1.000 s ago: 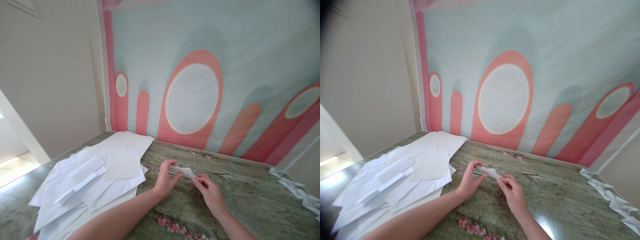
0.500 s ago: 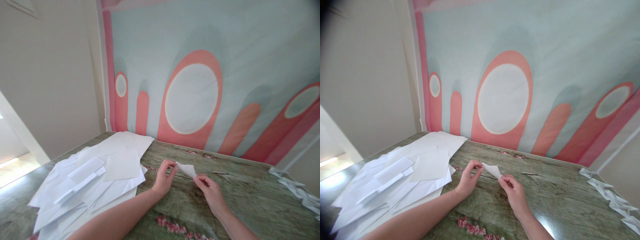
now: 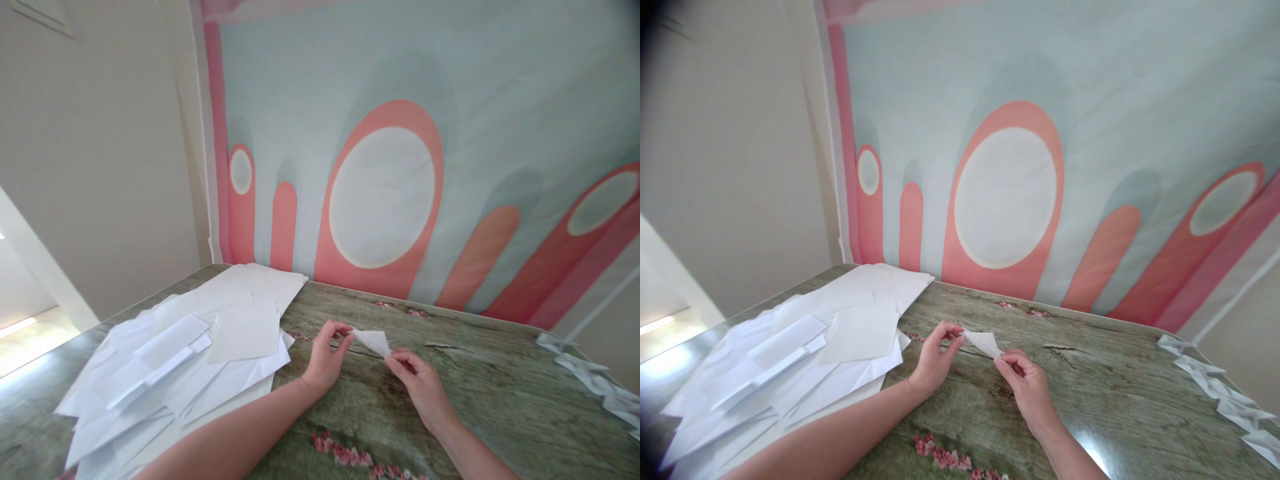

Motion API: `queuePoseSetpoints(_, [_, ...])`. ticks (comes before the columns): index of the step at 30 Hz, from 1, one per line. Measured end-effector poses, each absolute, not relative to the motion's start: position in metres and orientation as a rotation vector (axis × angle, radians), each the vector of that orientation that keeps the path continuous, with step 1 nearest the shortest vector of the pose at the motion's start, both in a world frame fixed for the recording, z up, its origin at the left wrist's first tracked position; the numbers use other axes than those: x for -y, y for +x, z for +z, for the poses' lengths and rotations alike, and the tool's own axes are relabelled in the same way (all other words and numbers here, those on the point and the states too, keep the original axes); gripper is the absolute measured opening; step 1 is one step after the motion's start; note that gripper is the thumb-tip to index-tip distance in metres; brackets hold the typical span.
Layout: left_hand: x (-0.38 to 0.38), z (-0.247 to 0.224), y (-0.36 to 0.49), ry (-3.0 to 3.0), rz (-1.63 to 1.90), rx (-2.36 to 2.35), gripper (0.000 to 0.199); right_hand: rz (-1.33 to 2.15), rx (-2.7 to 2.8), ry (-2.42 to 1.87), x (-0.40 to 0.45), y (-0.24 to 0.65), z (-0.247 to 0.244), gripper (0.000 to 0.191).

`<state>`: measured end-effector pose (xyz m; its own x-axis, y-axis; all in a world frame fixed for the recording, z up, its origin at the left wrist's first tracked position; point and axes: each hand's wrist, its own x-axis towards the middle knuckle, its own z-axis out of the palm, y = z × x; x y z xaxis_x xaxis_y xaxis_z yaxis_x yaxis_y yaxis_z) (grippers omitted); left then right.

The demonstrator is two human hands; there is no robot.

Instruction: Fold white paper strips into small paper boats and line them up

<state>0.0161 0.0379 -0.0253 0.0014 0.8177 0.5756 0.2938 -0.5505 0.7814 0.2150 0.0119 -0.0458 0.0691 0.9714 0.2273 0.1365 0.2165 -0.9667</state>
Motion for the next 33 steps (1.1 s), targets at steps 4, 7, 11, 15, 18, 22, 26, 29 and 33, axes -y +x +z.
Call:
queuePoseSetpoints(4, [-0.0378, -0.0234, 0.0151, 1.852, 1.555, -1.145, 0.008, 0.924, 1.326, -1.177, -0.0118, 0.2152, -0.0458, 0.03])
queuePoseSetpoints(7, [-0.0384, -0.0231, 0.0144, 1.852, 1.537, -1.157, 0.008, 0.93, 1.315, -1.187, -0.0118, 0.2148, -0.0456, 0.031])
queuePoseSetpoints(11, [-0.0399, -0.0232, 0.0141, 1.851, 1.504, -1.175, 0.005, 0.935, 1.304, -1.201, -0.0122, 0.2151, -0.046, 0.031])
queuePoseSetpoints(15, [-0.0415, -0.0244, 0.0138, 1.869, 1.454, -1.166, 0.006, 0.937, 1.288, -1.214, -0.0126, 0.2164, -0.0471, 0.03])
queuePoseSetpoints(18, [-0.0424, -0.0255, 0.013, 1.889, 1.421, -1.15, 0.008, 0.938, 1.271, -1.222, -0.0127, 0.2172, -0.0479, 0.03])
queuePoseSetpoints(22, [-0.0428, -0.0246, 0.0116, 1.905, 1.395, -1.144, 0.009, 0.934, 1.26, -1.225, -0.0131, 0.2173, -0.0473, 0.03])
queuePoseSetpoints(26, [-0.0421, -0.0218, 0.0106, 1.911, 1.371, -1.146, 0.009, 0.933, 1.251, -1.221, -0.0138, 0.2168, -0.0462, 0.032])
queuePoseSetpoints(29, [-0.042, -0.0217, 0.0107, 1.899, 1.355, -1.15, 0.009, 0.942, 1.241, -1.221, -0.0139, 0.2167, -0.0462, 0.034])
queuePoseSetpoints(33, [-0.0433, -0.0249, 0.0119, 1.866, 1.356, -1.154, 0.01, 0.965, 1.222, -1.213, -0.0134, 0.2161, -0.0458, 0.036])
